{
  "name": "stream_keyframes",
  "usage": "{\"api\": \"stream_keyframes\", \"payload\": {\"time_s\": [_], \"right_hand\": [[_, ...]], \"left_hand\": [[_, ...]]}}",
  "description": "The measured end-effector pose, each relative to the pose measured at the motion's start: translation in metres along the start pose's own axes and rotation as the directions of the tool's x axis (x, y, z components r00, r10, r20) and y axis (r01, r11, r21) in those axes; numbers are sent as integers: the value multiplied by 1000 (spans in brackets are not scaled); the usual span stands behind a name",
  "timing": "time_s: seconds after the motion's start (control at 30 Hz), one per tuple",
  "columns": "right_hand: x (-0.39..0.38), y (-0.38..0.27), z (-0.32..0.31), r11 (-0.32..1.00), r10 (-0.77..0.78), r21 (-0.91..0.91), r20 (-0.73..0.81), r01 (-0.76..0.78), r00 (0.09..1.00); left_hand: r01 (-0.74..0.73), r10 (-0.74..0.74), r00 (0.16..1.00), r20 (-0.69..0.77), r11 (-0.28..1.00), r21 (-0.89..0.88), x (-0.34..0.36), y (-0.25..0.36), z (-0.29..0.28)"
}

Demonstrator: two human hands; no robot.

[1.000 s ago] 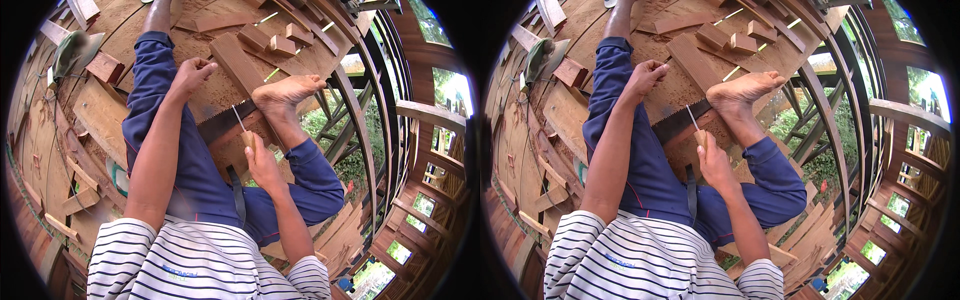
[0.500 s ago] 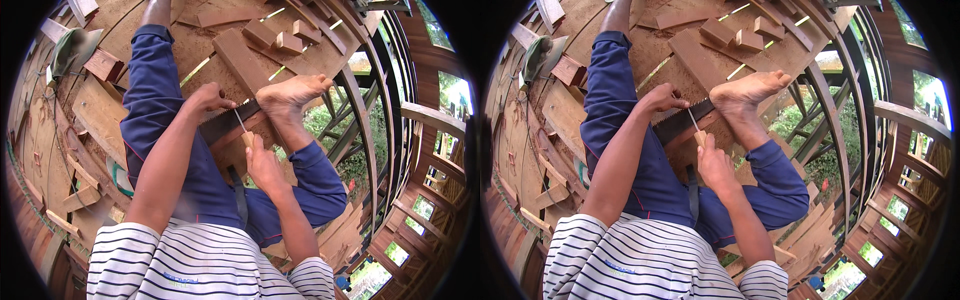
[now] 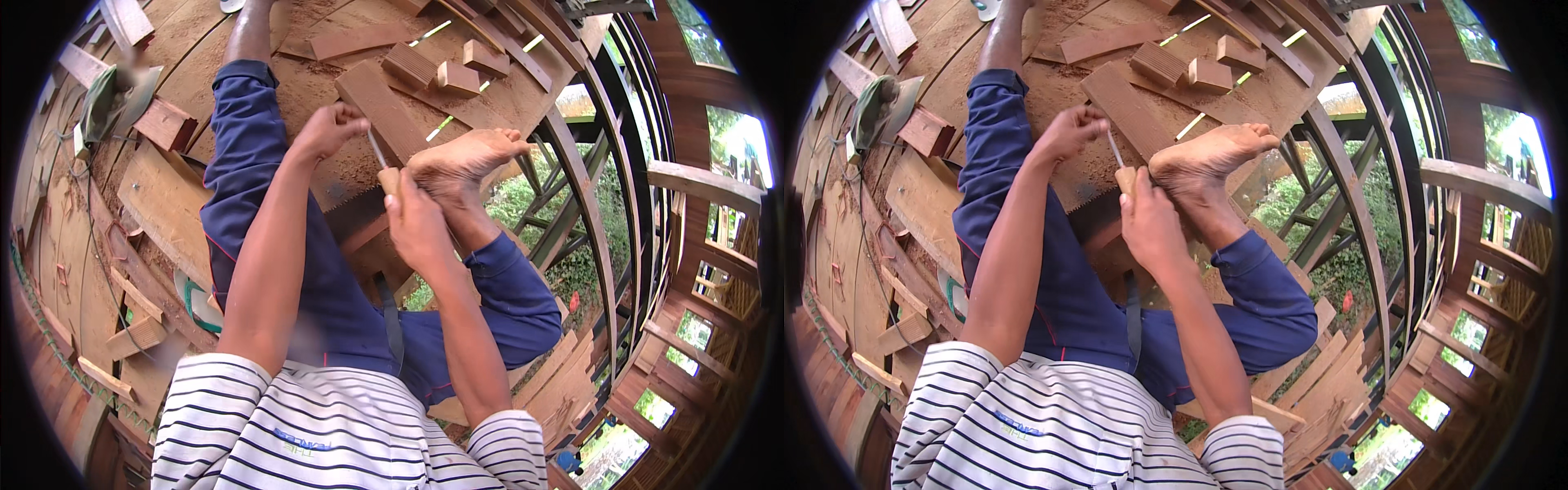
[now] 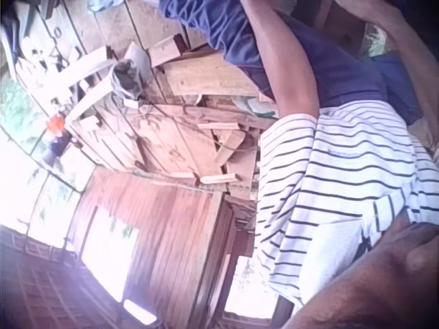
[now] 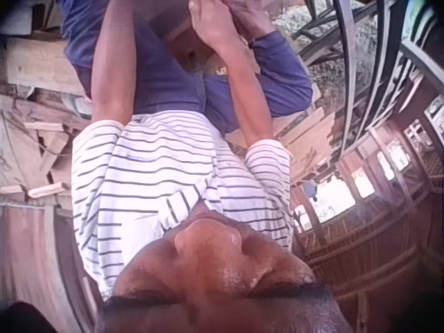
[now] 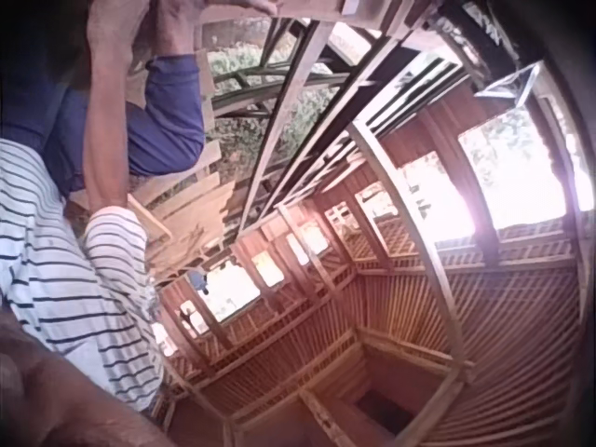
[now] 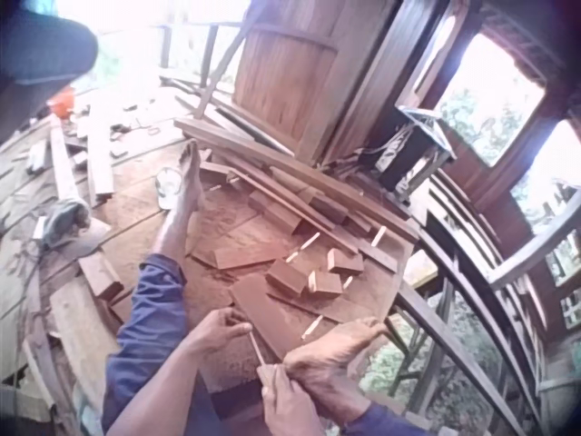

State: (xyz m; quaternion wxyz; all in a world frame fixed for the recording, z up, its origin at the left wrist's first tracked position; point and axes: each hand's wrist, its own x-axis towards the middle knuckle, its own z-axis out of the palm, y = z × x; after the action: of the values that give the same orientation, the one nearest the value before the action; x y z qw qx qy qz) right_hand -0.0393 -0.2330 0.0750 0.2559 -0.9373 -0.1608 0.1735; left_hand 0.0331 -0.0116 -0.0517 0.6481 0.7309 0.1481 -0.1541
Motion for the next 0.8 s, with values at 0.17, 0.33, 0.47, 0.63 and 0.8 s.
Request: {"api": "stream_keyframes", "payload": {"time_s": [0.17, 0.33, 0.47, 0.63, 0.8], "right_hand": [[-34, 16, -26, 999, -41, 27, 36, 40, 999], [-74, 38, 0, 1000, -16, -22, 84, 17, 996], [-76, 30, 2, 996, 52, -84, 112, -43, 992], [-77, 14, 0, 970, 153, -214, 182, -112, 971], [-75, 7, 2, 952, 190, -282, 228, -122, 955]], "left_hand": [[4, -10, 999, -51, 993, -116, -28, 21, -15], [28, -29, 999, -44, 999, -19, -26, 7, -7], [14, -16, 999, 31, 997, 73, -26, 2, 4], [29, -108, 970, 216, 940, 340, -33, 3, 18], [160, -334, 891, 308, 865, 475, -28, -8, 23]]}}
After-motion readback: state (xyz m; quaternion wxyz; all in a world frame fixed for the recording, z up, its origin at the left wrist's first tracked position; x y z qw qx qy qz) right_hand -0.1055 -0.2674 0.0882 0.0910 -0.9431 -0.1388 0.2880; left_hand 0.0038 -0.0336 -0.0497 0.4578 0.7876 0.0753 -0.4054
